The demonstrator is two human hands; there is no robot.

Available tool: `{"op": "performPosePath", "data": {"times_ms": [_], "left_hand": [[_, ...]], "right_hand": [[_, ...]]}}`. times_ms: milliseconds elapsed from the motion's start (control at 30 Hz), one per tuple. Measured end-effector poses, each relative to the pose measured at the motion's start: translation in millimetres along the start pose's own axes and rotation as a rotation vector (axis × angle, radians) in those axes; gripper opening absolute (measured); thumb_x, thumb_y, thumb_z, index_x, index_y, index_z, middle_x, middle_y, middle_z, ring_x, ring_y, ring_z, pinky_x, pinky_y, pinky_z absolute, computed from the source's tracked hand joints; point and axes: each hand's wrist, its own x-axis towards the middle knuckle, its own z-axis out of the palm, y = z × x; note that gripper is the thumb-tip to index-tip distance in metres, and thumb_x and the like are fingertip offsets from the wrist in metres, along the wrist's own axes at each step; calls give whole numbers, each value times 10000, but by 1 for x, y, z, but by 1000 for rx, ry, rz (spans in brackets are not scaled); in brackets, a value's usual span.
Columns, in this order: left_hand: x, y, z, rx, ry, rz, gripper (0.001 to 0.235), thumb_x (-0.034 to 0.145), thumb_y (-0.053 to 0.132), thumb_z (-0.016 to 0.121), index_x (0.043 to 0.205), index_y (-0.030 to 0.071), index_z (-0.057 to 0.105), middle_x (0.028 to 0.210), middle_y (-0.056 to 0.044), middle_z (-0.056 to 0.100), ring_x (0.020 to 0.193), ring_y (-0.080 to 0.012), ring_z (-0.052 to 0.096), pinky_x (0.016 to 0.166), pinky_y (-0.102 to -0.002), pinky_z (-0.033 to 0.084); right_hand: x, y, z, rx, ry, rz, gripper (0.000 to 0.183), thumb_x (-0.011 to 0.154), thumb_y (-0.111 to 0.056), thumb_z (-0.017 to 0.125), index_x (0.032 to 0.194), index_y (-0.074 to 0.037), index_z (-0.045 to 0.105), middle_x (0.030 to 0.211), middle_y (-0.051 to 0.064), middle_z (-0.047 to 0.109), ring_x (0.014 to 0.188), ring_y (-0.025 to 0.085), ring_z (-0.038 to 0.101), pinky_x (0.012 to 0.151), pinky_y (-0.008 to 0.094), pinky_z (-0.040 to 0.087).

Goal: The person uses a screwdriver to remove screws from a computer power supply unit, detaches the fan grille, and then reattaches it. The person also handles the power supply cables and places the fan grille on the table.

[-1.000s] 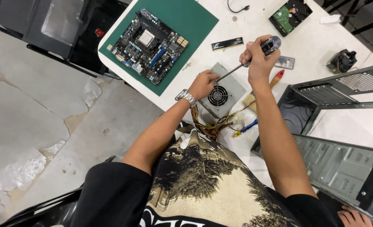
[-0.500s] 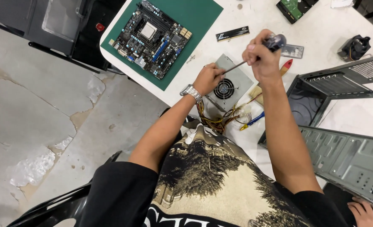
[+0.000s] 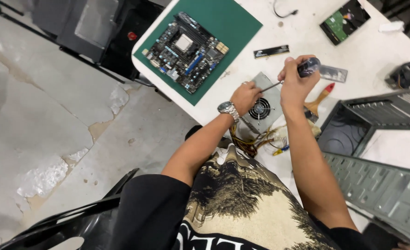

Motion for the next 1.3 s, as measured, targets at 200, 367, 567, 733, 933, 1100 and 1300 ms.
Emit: {"op": "performPosePath", "data": {"times_ms": [200,367,567,733,933,1100,1300], "left_hand": [[-1,4,-4,-87,76,-22,191,908,367,695,942,189,756,836,-68,613,793,-315,667,737,-398,572],[1,15,-19,-83,58,-10,173,918,350,694,938,189,755,820,-44,606,772,-275,658,740,-371,559],[1,1,-1,-99,95,40,162,919,318,680,880,173,739,799,-38,570,752,-265,635,721,-356,544],[4,-1,5,-123,86,57,177,925,316,672,856,165,733,798,-36,567,747,-256,635,723,-353,543],[3,5,-9,-198,50,43,161,916,306,686,884,157,740,801,-41,569,739,-266,643,726,-354,551],[5,17,-20,-144,71,40,211,913,339,701,910,131,733,820,-59,561,754,-278,639,721,-376,539],[3,10,-9,-82,35,-4,184,942,334,658,932,173,745,823,-46,585,760,-264,652,722,-367,552]], "right_hand": [[16,16,-17,88,-315,171,282,964,91,737,853,-12,499,602,138,506,502,204,568,476,334,490],[36,12,-41,408,-800,387,295,728,74,714,699,-84,468,530,62,452,448,138,474,501,281,433],[26,36,-19,-126,-225,21,306,995,-103,900,995,9,615,763,122,625,677,216,682,650,306,542],[15,-26,4,-73,-104,-55,315,1000,72,816,1075,-39,531,738,72,601,644,164,638,687,255,514],[38,-11,-33,402,-840,264,335,725,189,776,744,-13,510,585,117,525,516,166,538,540,273,459],[48,20,-30,466,-607,319,300,841,89,747,886,-23,473,631,151,540,514,211,590,540,342,533],[11,-14,15,-2,-222,77,284,939,4,877,938,14,593,676,121,622,586,181,654,551,263,520]]}}
